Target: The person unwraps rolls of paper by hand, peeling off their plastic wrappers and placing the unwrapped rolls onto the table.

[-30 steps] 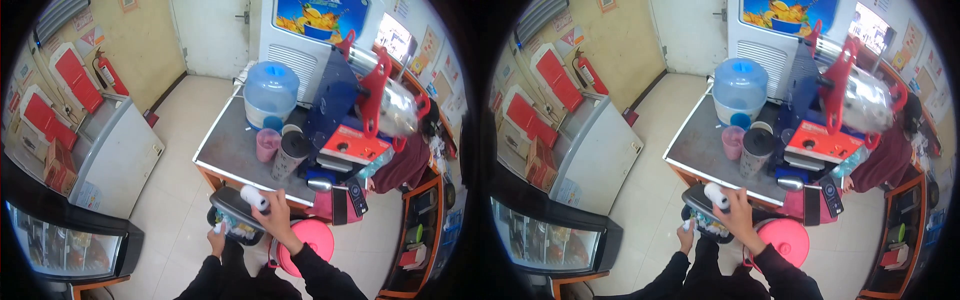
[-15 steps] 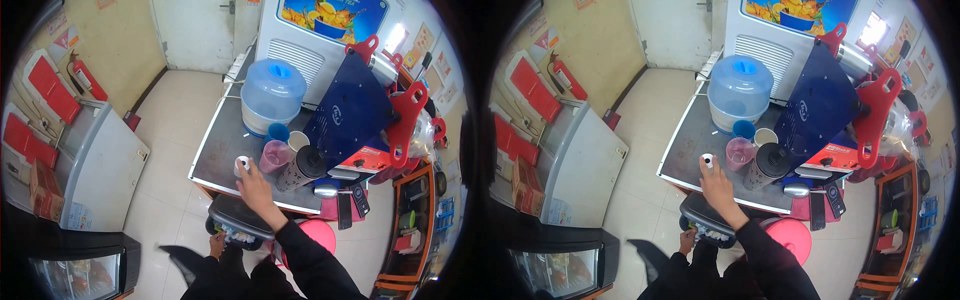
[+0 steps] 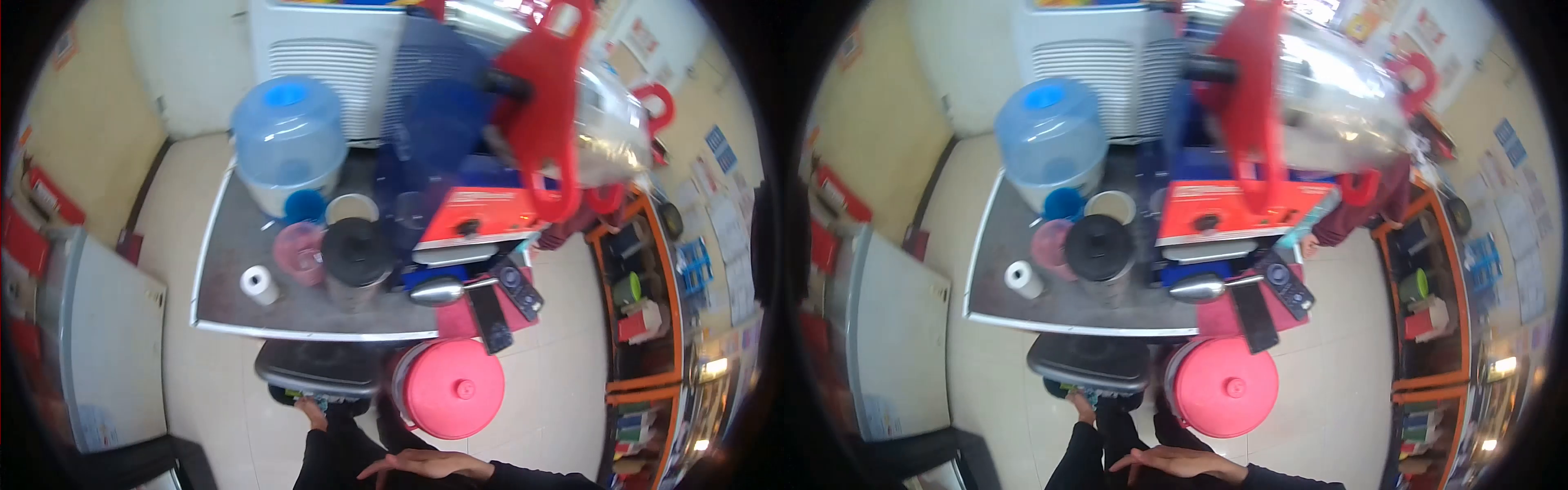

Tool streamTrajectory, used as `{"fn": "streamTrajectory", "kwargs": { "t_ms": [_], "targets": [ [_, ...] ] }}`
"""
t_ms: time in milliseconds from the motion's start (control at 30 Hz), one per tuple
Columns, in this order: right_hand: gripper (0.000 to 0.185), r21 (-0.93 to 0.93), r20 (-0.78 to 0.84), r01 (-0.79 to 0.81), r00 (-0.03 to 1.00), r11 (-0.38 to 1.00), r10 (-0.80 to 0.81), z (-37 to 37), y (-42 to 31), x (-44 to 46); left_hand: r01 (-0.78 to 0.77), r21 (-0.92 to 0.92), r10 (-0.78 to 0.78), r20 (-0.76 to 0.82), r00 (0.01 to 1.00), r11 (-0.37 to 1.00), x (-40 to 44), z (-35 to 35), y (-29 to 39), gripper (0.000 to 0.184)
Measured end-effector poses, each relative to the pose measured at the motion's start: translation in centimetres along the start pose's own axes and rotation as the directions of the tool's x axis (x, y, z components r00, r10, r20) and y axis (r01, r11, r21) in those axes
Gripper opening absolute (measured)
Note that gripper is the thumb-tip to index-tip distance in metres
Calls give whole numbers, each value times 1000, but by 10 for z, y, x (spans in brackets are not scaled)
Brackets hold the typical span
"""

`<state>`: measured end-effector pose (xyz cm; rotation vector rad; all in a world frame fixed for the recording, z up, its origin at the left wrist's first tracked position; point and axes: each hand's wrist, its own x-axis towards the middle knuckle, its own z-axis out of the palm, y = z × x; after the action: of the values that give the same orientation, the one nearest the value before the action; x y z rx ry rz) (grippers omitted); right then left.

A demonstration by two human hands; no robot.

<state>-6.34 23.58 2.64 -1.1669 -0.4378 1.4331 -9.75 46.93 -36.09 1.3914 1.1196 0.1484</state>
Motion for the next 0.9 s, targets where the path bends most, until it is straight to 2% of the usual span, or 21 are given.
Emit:
{"fn": "streamTrajectory", "kwargs": {
  "t_ms": [33, 67, 100, 133, 200, 233, 267, 300, 333, 367, 400, 433, 467, 533, 600, 667, 700, 767, 833, 900],
  "targets": [
    [65, 14, -85, 26, 996, 1000, -25, -4, 5, -17, 65, -10, -65, -69, 995, 998, 3, 14, -5, 22],
    [65, 25, -160, 56, 986, 998, -51, -8, 11, -33, 67, 39, -70, 72, 995, 997, 25, 2, -32, 38],
    [64, 86, -239, 30, 971, 996, -8, -15, 18, -48, 222, -129, -204, 143, 968, 966, 22, 8, -23, 44],
    [64, 114, -332, 77, 943, 990, -35, -22, 22, -62, 377, -279, -319, 233, 919, 883, 21, 9, -18, 52],
    [60, 10, -484, 106, 871, 994, -88, -44, 33, -92, 470, -292, -234, 584, 778, 833, 22, -11, -10, 68],
    [56, -135, -632, 72, 762, 988, -142, -59, 31, -107, 323, -336, -127, 493, 861, 885, 4, -14, -2, 78],
    [51, -262, -749, 12, 629, 965, -210, -73, 20, -124, 408, -126, -320, 432, 843, 904, 1, -29, 4, 77],
    [31, -307, -838, 22, 468, 952, -281, -88, -6, -141, 511, 71, -500, 354, 790, 857, -1, -44, 7, 76],
    [23, -621, -755, 20, 254, 783, -605, -118, -20, -157, 518, 217, -561, 293, 774, 827, -9, -57, 14, 75],
    [24, -615, -787, 43, 39, 788, -616, -149, -35, -171, 445, 322, -538, 310, 784, 835, -22, -62, 27, 73],
    [22, -701, -700, -54, -138, 711, -700, -170, -71, -184, 337, 400, -484, 358, 799, 852, -34, -64, 40, 72],
    [25, -740, -645, 4, -287, 673, -708, -197, -101, -190, 222, 459, -428, 415, 803, 860, -56, -61, 69, 70],
    [23, -864, -408, -155, -343, 480, -846, -219, -137, -201, 120, 497, -379, 463, 801, 859, -79, -54, 101, 68],
    [23, -878, -204, -309, -447, 365, -871, -274, -190, -210, -72, 522, -272, 550, 790, 850, -126, -39, 159, 65],
    [23, -814, -274, -356, -461, 459, -844, -333, -225, -218, -226, 513, -176, 620, 764, 828, -167, -24, 210, 62],
    [21, -678, -533, -453, -240, 580, -811, -405, -230, -219, -345, 490, -97, 673, 733, 800, -200, -12, 251, 59],
    [20, -601, -655, -515, -122, 611, -746, -424, -232, -216, -389, 478, -64, 691, 720, 788, -213, -8, 269, 58],
    [18, -408, -803, -738, 11, 537, -596, -412, -233, -207, -456, 462, -18, 717, 697, 760, -234, -3, 293, 55],
    [20, -286, -803, -797, -105, 533, -587, -412, -220, -191, -501, 460, 1, 736, 677, 734, -248, -1, 309, 52],
    [24, -194, -690, -835, -257, 515, -677, -420, -205, -175, -538, 461, 11, 752, 659, 706, -260, 2, 321, 49]
  ]
}}
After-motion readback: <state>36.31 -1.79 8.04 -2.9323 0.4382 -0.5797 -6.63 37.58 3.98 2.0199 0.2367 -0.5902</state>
